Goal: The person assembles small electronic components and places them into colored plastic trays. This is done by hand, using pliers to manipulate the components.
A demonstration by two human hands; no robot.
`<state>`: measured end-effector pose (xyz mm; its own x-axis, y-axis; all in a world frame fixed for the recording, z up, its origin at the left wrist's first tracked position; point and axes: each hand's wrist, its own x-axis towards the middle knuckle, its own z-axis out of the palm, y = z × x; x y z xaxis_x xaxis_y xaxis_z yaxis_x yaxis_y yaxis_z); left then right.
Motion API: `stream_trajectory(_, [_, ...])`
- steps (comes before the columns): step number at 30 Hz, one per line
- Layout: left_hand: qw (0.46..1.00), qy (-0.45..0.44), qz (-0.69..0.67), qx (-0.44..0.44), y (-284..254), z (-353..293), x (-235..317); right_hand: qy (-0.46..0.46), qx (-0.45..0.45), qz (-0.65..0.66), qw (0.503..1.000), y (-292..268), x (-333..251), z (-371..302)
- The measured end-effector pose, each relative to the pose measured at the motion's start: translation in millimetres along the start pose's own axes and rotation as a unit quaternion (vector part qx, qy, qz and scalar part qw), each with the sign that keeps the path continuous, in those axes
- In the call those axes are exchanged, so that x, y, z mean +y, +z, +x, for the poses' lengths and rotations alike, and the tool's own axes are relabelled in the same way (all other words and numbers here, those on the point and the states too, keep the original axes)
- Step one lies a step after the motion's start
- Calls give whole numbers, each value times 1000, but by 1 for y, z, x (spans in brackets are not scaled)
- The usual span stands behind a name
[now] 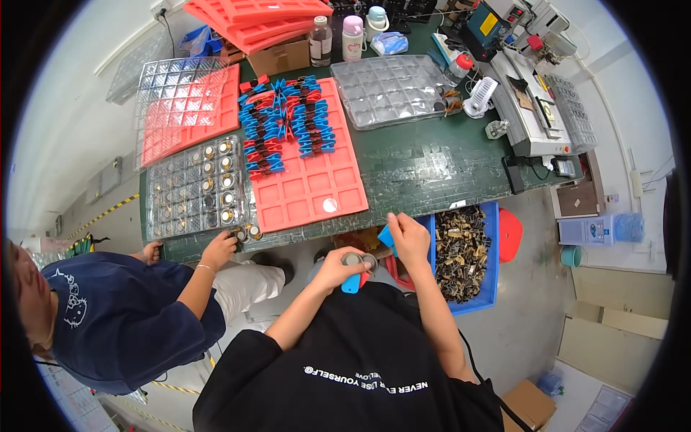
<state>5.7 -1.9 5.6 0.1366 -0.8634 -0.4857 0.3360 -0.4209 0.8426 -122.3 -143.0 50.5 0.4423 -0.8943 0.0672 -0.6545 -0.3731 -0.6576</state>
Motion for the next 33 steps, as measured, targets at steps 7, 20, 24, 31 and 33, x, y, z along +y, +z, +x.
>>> stream_trajectory(7, [965,-50,-218,133,6,10,11,-37,70,-25,997,38,51,-33])
stream_trajectory(20, [946,19,-256,197,46,29,-4,205,27,320,925,52,14,-59])
stream_trajectory(24, [960,149,-84,224,47,35,-8,198,28,294,935,46,17,-60])
stream_trajectory(31, [930,182,170,271,46,26,8,226,-41,170,958,36,20,-45])
stream_trajectory(33, [923,193,187,276,50,23,11,254,-58,168,951,33,18,-44])
